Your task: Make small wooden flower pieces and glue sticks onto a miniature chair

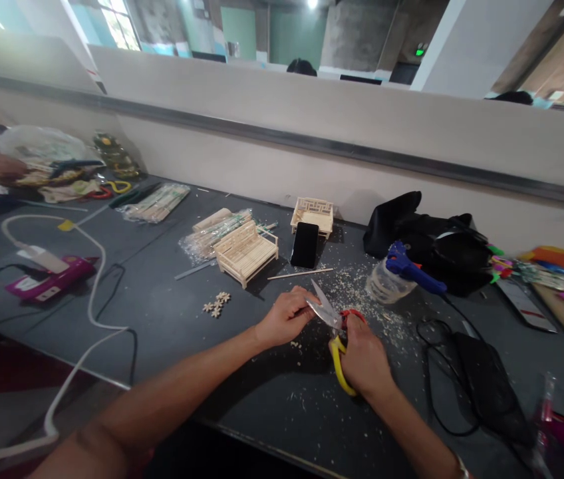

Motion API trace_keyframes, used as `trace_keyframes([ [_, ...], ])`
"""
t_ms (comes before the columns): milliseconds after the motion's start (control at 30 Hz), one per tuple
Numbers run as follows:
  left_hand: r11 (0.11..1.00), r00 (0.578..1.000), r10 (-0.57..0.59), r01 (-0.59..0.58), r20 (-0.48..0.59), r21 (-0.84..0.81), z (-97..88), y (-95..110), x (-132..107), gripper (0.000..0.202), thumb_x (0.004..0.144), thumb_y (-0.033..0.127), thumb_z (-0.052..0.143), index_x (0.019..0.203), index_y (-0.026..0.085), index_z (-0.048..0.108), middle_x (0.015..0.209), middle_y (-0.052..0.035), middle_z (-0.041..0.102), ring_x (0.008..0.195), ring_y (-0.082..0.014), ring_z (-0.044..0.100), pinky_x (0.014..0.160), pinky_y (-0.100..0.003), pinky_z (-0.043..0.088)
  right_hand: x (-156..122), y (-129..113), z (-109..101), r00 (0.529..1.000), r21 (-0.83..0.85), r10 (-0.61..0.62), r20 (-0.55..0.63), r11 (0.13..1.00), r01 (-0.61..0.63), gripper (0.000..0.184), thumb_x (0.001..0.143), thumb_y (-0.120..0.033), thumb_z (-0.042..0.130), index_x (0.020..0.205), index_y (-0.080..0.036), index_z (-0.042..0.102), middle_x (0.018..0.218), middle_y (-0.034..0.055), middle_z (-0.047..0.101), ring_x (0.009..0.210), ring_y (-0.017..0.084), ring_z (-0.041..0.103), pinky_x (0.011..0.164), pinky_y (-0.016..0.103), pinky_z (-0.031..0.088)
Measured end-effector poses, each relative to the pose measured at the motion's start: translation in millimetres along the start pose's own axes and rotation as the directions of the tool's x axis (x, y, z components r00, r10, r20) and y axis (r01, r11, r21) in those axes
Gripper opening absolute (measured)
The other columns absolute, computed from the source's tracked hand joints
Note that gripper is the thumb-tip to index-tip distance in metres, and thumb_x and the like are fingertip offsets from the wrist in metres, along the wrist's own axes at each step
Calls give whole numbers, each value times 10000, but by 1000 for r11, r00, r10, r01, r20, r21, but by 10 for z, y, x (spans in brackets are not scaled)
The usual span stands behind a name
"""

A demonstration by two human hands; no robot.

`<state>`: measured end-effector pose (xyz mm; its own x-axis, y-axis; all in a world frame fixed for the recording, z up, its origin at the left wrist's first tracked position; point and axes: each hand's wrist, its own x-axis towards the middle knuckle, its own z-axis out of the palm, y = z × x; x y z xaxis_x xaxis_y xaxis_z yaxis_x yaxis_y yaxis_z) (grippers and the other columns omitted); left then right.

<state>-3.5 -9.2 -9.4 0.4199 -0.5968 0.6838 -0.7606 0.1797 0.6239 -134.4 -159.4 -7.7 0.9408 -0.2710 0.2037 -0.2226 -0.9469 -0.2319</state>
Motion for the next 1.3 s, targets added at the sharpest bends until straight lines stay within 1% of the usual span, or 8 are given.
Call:
trace_keyframes([
  [300, 1000, 1000, 21, -21, -1, 11, -5, 5, 6, 218, 944, 223, 488, 817, 174, 658, 755, -69, 720, 760, -172, 653, 715, -290, 502, -14, 8, 9, 1000, 20, -4, -4, 1000, 5, 130, 712, -128, 560, 821, -198, 544, 738, 42, 670, 642, 178, 597, 574, 253, 351],
  [433, 999, 1000, -17, 17, 9, 38, -6, 12, 12, 290, 964, 293, 465, 765, 177, 642, 696, -59, 683, 712, -167, 617, 670, -281, 478, -20, 33, 20, 999, 13, -15, -33, 1000, 16, 142, 682, -133, 571, 794, -211, 535, 667, 18, 650, 581, 166, 577, 541, 247, 315],
  [600, 998, 999, -49, 48, 13, 42, -7, 36, 52, 452, 981, 398, 435, 599, 180, 536, 540, -8, 534, 575, -137, 482, 628, -268, 428, -15, 48, 39, 998, 16, -18, -65, 1000, 19, 103, 718, -141, 541, 795, -208, 552, 637, 22, 652, 551, 164, 595, 527, 241, 326],
  [667, 996, 996, -82, 82, 26, 19, -8, 56, 73, 452, 981, 426, 432, 633, 172, 571, 564, -13, 556, 585, -137, 485, 633, -266, 429, -6, 62, 48, 995, 14, -12, -103, 1000, 13, 99, 723, -148, 533, 797, -211, 557, 637, 20, 654, 557, 165, 599, 531, 239, 335],
  [867, 965, 967, -237, 245, 94, -94, -41, 148, 102, 417, 973, 465, 431, 848, 167, 695, 787, -50, 709, 746, -150, 609, 753, -271, 482, 42, 191, 67, 968, 39, 37, -249, 999, -28, 102, 775, -212, 497, 838, -210, 578, 691, 40, 675, 581, 188, 610, 561, 263, 380],
  [1000, 939, 944, -313, 324, 104, -114, -70, 173, 97, 418, 968, 465, 438, 865, 162, 707, 792, -45, 709, 768, -152, 610, 771, -272, 484, 80, 261, 63, 968, 98, 78, -237, 994, -56, 120, 771, -217, 495, 852, -203, 584, 722, 55, 692, 604, 194, 630, 575, 262, 401],
  [1167, 944, 944, -309, 319, 117, -83, -102, 148, 114, 425, 973, 463, 420, 859, 167, 702, 806, -43, 712, 785, -155, 617, 781, -272, 480, 100, 273, 56, 975, 114, 76, -209, 992, -53, 147, 796, -234, 500, 891, -194, 604, 699, 52, 689, 589, 195, 630, 562, 254, 390],
  [1300, 972, 968, -234, 236, 92, -12, -110, 116, 127, 374, 974, 415, 437, 861, 174, 700, 806, -47, 726, 794, -159, 630, 790, -280, 478, 98, 264, 49, 978, 66, 30, -204, 998, -17, 130, 800, -245, 505, 855, -202, 615, 673, 45, 687, 582, 194, 622, 560, 256, 379],
])
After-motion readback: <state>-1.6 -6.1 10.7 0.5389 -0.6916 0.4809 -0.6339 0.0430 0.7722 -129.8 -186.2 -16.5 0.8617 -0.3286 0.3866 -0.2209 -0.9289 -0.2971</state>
